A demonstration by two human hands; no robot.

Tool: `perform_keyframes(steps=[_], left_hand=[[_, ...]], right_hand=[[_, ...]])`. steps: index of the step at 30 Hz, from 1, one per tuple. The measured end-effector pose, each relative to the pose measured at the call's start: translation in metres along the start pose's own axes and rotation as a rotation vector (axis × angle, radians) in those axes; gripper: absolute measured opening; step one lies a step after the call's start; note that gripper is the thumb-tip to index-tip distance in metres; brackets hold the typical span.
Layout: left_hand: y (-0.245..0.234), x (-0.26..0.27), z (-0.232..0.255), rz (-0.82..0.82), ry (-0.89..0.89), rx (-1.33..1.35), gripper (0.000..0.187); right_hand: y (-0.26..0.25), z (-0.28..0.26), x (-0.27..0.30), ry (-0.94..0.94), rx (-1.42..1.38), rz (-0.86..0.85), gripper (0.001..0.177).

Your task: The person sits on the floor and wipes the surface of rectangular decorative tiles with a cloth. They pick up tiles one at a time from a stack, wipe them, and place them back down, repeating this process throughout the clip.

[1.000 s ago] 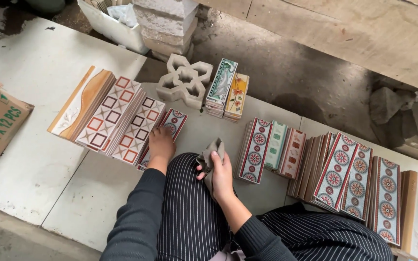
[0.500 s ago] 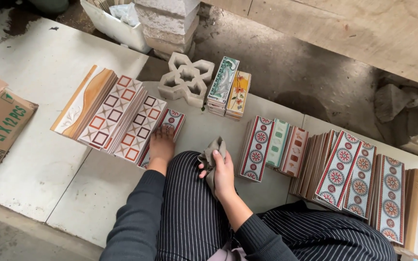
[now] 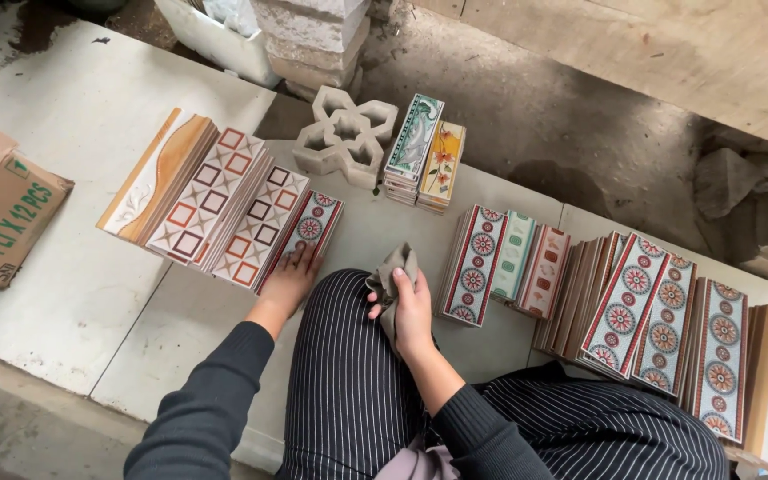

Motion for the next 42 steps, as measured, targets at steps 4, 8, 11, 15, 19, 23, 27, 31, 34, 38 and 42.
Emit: perform_keyframes(steps=[4,8,11,15,19,23,27,31,34,38,42], left_hand=[[0.010,-0.001,-0.007,0.130,0.032,-0.004,0.052],[-0.022,0.004,-0.004,0.152,0.029,0.022,0.051],[-0.049,0.007,-0.002,0.069,0.025,0.088,0.054],[-0.054,0.005,-0.002,-0.121,0.001,0.120,0.064],[-0.046,-0.033,-0.013,-0.447,0.008,-0.070,0.107],[-0.129,-0.089,0.014,-0.088,-0.214,0.410,0.055],[-0.228,-0.089,0.114,0.183,-0.311,1.426,0.052],[-0.131,-0.099,0.207,-0.129,-0.522,1.686,0.071],[-0.109,-0.089,0.229,-0.422,-0.547,1.404,0.091],[-0.181,-0.070,0.216,-0.422,-0.458,1.328,0.076],[-0.130,-0.072,0.233,-0.457,-0.386,1.445,0.052]], right_hand=[[0.000,0.001,0.000,-0.002,0.008,-0.011,0.019],[0.002,0.002,0.001,-0.004,0.008,-0.012,0.019],[0.000,0.003,0.000,0.016,0.010,-0.001,0.019],[0.000,0.000,0.001,0.078,-0.007,0.024,0.021],[-0.028,0.024,-0.023,0.139,-0.075,0.040,0.021],[-0.079,0.027,-0.041,0.404,-0.446,0.196,0.024],[-0.133,0.001,-0.017,0.225,-0.400,0.435,0.023],[-0.188,-0.007,0.003,0.052,-0.112,0.548,0.030],[-0.191,-0.009,0.012,0.071,-0.072,0.579,0.035],[-0.182,0.006,0.000,0.139,-0.042,0.456,0.031],[-0.180,0.016,0.001,0.134,0.145,0.391,0.041]])
Point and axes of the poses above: each hand's wrist, its own x-axis away from the middle knuckle, its own y-axis out of the palm, z = x × y, the point moved 2 cm from there along -x, towards the middle knuckle, and after that the axes turned 2 degrees about y, right-handed, at the moved point
